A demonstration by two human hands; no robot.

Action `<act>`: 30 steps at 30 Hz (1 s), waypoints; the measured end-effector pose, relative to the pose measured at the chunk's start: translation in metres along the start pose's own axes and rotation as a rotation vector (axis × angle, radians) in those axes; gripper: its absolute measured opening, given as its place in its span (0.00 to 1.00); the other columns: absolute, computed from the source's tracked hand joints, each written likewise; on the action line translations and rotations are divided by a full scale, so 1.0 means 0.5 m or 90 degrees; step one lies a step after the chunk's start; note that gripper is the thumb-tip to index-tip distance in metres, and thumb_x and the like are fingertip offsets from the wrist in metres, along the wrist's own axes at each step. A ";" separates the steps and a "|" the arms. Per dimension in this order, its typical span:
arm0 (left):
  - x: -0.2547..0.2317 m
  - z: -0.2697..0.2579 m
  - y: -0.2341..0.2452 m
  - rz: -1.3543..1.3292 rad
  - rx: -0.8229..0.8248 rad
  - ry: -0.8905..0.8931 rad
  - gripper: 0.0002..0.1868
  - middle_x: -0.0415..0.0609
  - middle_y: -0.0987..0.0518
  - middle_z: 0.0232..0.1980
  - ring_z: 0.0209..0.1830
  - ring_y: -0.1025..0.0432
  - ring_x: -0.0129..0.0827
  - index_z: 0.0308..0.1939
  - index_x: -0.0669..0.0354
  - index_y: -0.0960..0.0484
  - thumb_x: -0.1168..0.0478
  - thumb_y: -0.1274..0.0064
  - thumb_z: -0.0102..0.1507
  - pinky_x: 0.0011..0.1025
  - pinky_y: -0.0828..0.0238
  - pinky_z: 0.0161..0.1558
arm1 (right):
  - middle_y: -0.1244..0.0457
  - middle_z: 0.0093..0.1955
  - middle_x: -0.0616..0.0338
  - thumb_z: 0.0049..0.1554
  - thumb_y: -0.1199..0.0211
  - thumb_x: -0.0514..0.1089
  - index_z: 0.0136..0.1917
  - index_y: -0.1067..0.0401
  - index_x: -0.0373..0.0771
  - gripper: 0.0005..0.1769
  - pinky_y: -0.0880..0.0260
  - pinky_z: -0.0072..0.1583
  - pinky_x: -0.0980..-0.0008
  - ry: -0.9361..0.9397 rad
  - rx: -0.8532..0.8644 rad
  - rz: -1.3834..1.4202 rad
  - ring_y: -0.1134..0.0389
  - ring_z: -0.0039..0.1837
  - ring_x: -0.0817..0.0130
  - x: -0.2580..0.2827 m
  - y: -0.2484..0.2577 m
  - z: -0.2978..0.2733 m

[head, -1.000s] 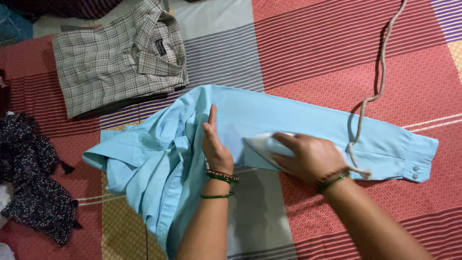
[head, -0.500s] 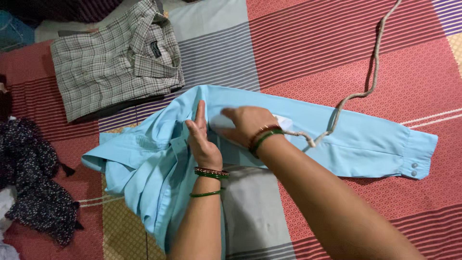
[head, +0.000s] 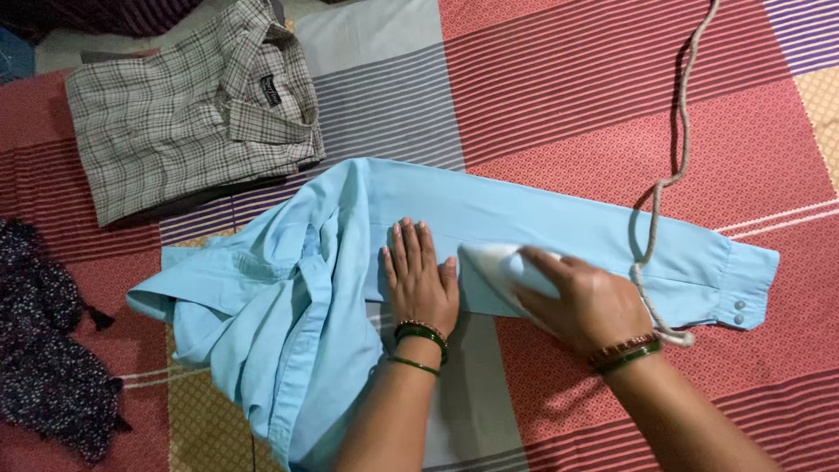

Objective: The person irons a light blue shirt on a bed. They smooth the fabric with their hands, use a white electric iron to press the sleeves and body, and repeatedly adjust the shirt to remove wrinkles.

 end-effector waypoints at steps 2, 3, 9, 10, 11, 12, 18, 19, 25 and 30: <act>-0.003 0.002 -0.003 0.006 0.002 0.016 0.36 0.56 0.53 0.84 0.85 0.62 0.47 0.80 0.62 0.49 0.46 0.67 0.73 0.49 0.71 0.80 | 0.29 0.49 0.53 0.52 0.37 0.69 0.67 0.28 0.63 0.31 0.24 0.44 0.54 -0.060 0.005 -0.007 0.25 0.45 0.54 0.009 -0.014 0.028; -0.004 0.005 0.000 0.009 -0.001 0.011 0.36 0.57 0.53 0.84 0.84 0.62 0.48 0.80 0.63 0.49 0.46 0.67 0.72 0.50 0.71 0.80 | 0.29 0.49 0.52 0.54 0.38 0.69 0.67 0.29 0.63 0.30 0.24 0.46 0.54 -0.086 0.005 -0.010 0.25 0.46 0.54 0.016 -0.017 0.052; -0.014 0.007 0.027 -0.026 0.049 0.025 0.37 0.61 0.54 0.83 0.84 0.64 0.51 0.79 0.67 0.50 0.49 0.67 0.70 0.51 0.73 0.78 | 0.30 0.56 0.50 0.55 0.37 0.66 0.70 0.31 0.61 0.32 0.28 0.56 0.49 -0.101 -0.002 0.048 0.28 0.57 0.49 0.078 -0.001 0.197; -0.012 0.011 0.027 -0.014 0.059 0.024 0.36 0.61 0.54 0.83 0.83 0.64 0.51 0.78 0.66 0.50 0.49 0.67 0.70 0.51 0.73 0.78 | 0.30 0.57 0.50 0.54 0.37 0.66 0.71 0.32 0.62 0.32 0.28 0.56 0.49 -0.116 0.009 0.060 0.29 0.58 0.49 0.084 0.002 0.214; -0.011 0.012 0.025 -0.002 0.068 0.025 0.36 0.61 0.54 0.83 0.83 0.64 0.51 0.78 0.66 0.50 0.49 0.67 0.70 0.51 0.73 0.77 | 0.30 0.57 0.50 0.54 0.36 0.66 0.71 0.32 0.62 0.33 0.29 0.57 0.49 -0.131 0.021 0.072 0.29 0.58 0.48 0.090 0.005 0.228; -0.010 0.010 0.025 -0.014 0.057 0.026 0.36 0.61 0.54 0.83 0.83 0.64 0.50 0.78 0.66 0.49 0.49 0.68 0.71 0.50 0.73 0.78 | 0.31 0.58 0.49 0.53 0.36 0.66 0.71 0.33 0.63 0.34 0.29 0.57 0.49 -0.146 0.033 0.083 0.29 0.58 0.48 0.093 0.005 0.233; 0.006 -0.009 0.008 -0.075 -0.001 0.043 0.34 0.59 0.50 0.83 0.85 0.60 0.49 0.79 0.64 0.47 0.48 0.71 0.73 0.48 0.71 0.80 | 0.30 0.57 0.48 0.53 0.36 0.68 0.70 0.31 0.62 0.34 0.27 0.56 0.51 -0.132 0.052 0.071 0.28 0.57 0.49 0.068 -0.007 0.105; 0.011 -0.006 0.003 -0.078 -0.019 0.043 0.34 0.59 0.49 0.83 0.85 0.59 0.48 0.79 0.64 0.48 0.47 0.71 0.74 0.48 0.70 0.81 | 0.30 0.56 0.48 0.53 0.37 0.69 0.71 0.31 0.63 0.34 0.26 0.55 0.52 -0.135 0.074 0.043 0.27 0.56 0.49 0.064 -0.012 0.074; 0.013 -0.015 0.014 -0.143 -0.064 0.041 0.37 0.63 0.49 0.83 0.84 0.58 0.52 0.80 0.68 0.52 0.46 0.75 0.73 0.49 0.67 0.81 | 0.29 0.53 0.52 0.52 0.39 0.71 0.67 0.30 0.61 0.33 0.25 0.52 0.52 -0.062 0.055 0.026 0.27 0.53 0.51 0.080 -0.016 0.056; 0.003 -0.005 0.038 -0.111 -0.045 0.040 0.37 0.68 0.47 0.81 0.83 0.56 0.57 0.77 0.74 0.49 0.47 0.74 0.73 0.50 0.64 0.80 | 0.30 0.53 0.48 0.55 0.39 0.66 0.69 0.31 0.59 0.31 0.27 0.53 0.50 -0.002 0.038 0.057 0.28 0.53 0.48 0.169 -0.019 0.169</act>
Point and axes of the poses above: each hand's wrist, its own z-axis towards the middle knuckle, its own y-axis out of the back of the hand, x = y × z, the point moved 3 cm from there along z, towards the middle knuckle
